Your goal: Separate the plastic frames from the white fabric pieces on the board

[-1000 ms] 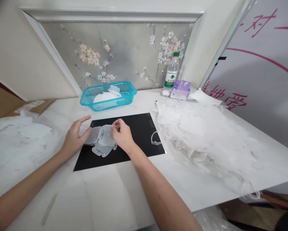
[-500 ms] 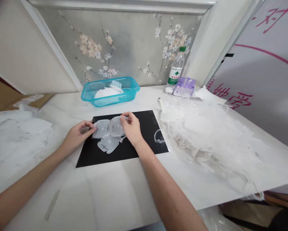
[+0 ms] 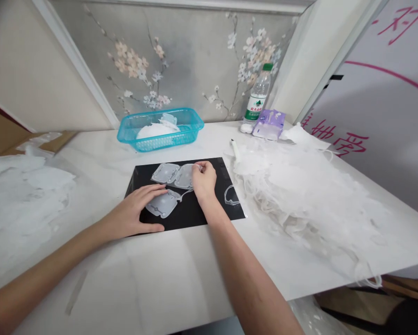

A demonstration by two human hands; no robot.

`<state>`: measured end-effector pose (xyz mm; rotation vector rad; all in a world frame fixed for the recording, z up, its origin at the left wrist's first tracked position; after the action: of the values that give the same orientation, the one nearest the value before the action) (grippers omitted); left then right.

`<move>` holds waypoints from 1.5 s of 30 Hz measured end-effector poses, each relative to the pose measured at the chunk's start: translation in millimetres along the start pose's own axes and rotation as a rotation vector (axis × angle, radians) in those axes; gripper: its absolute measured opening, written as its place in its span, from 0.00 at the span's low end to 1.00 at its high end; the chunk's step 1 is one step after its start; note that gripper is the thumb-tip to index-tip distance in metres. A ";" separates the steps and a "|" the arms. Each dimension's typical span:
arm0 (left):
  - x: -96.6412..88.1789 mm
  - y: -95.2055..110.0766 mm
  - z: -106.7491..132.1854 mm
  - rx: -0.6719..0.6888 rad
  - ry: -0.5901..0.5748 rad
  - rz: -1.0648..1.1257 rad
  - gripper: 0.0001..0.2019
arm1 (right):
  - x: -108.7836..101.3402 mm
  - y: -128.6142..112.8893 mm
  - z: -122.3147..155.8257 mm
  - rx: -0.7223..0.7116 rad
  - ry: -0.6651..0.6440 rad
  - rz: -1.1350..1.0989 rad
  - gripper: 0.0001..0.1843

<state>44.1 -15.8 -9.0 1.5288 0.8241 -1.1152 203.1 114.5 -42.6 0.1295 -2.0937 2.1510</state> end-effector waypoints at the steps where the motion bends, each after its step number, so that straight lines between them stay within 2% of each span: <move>1: -0.5 -0.5 -0.2 -0.025 0.024 0.007 0.37 | -0.3 1.2 -0.3 0.011 0.005 -0.010 0.05; 5: -7.0 -9.5 -0.6 -0.124 0.111 0.164 0.26 | -0.1 1.8 1.5 0.046 0.018 -0.050 0.05; 9: -8.0 -16.2 -1.5 -0.125 0.062 0.325 0.23 | -0.5 0.8 3.6 0.065 0.026 -0.074 0.04; 13: -8.2 -18.2 -2.7 -0.079 0.043 0.471 0.15 | -0.1 2.0 2.6 0.067 0.028 -0.081 0.04; 15: -5.9 -19.0 -3.0 -0.109 0.056 0.550 0.13 | 0.7 3.2 1.4 0.066 0.025 -0.082 0.05; 17: -4.3 -19.9 -2.3 -0.182 0.109 0.500 0.16 | 1.3 3.8 0.5 0.062 0.021 -0.080 0.05; 19: -2.6 -13.9 -1.9 -0.200 0.135 0.309 0.21 | 1.4 3.3 0.4 0.058 0.019 -0.075 0.05; 21: 2.2 -1.6 -3.1 -0.127 0.096 0.158 0.23 | 1.3 2.2 1.1 0.059 0.019 -0.070 0.05; 22: 4.9 3.5 -3.4 -0.088 0.068 0.150 0.22 | 1.3 1.7 1.6 0.060 0.020 -0.068 0.05; 25: 7.9 6.9 -3.3 -0.062 0.019 0.329 0.15 | 1.7 1.2 2.5 0.060 0.019 -0.055 0.06; 28: 7.1 -0.9 -3.6 -0.139 0.034 0.570 0.15 | 0.6 0.8 2.1 0.041 0.020 -0.023 0.06; 31: 2.7 -14.5 -2.4 -0.267 0.164 0.822 0.18 | -4.0 -7.2 3.0 -0.032 0.048 0.056 0.05; 33: -2.1 -25.0 1.5 -0.366 0.298 0.922 0.20 | -4.6 -25.6 7.2 -0.200 0.061 0.182 0.08; 35: -6.2 -32.2 6.4 -0.442 0.400 0.949 0.20 | 5.6 -45.4 15.8 -0.392 -0.020 0.289 0.10; 36: -7.4 -34.0 8.2 -0.465 0.428 0.955 0.21 | 15.0 -50.1 20.3 -0.437 -0.117 0.300 0.10; 37: -8.2 -35.1 9.6 -0.479 0.447 0.963 0.21 | 26.2 -49.7 24.4 -0.426 -0.248 0.276 0.09; 39: -9.6 -36.4 11.5 -0.491 0.481 0.982 0.22 | 49.3 -39.8 34.6 -0.301 -0.537 0.196 0.07; 41: -10.5 -39.0 13.9 -0.512 0.530 1.007 0.22 | 65.0 -28.1 45.6 -0.179 -0.737 0.157 0.05; 43: -11.4 -42.5 16.5 -0.538 0.589 1.041 0.24 | 71.9 -22.1 51.9 -0.146 -0.815 0.149 0.03; 45: -12.2 -45.2 18.0 -0.558 0.634 1.080 0.27 | 73.8 -19.4 53.5 -0.139 -0.822 0.122 0.03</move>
<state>-5.4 -22.0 -13.4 1.4895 0.4873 0.3829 131.4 64.4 -10.3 1.0527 -2.6930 2.2365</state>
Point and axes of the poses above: each hand's wrist, its own z-axis away from the middle knuckle, its own x-axis out of the palm, y = z × x, the point moved 8 cm from there along -z, towards the middle knuckle, and after that the axes turned 8 degrees about -z, right-handed, at the moved point
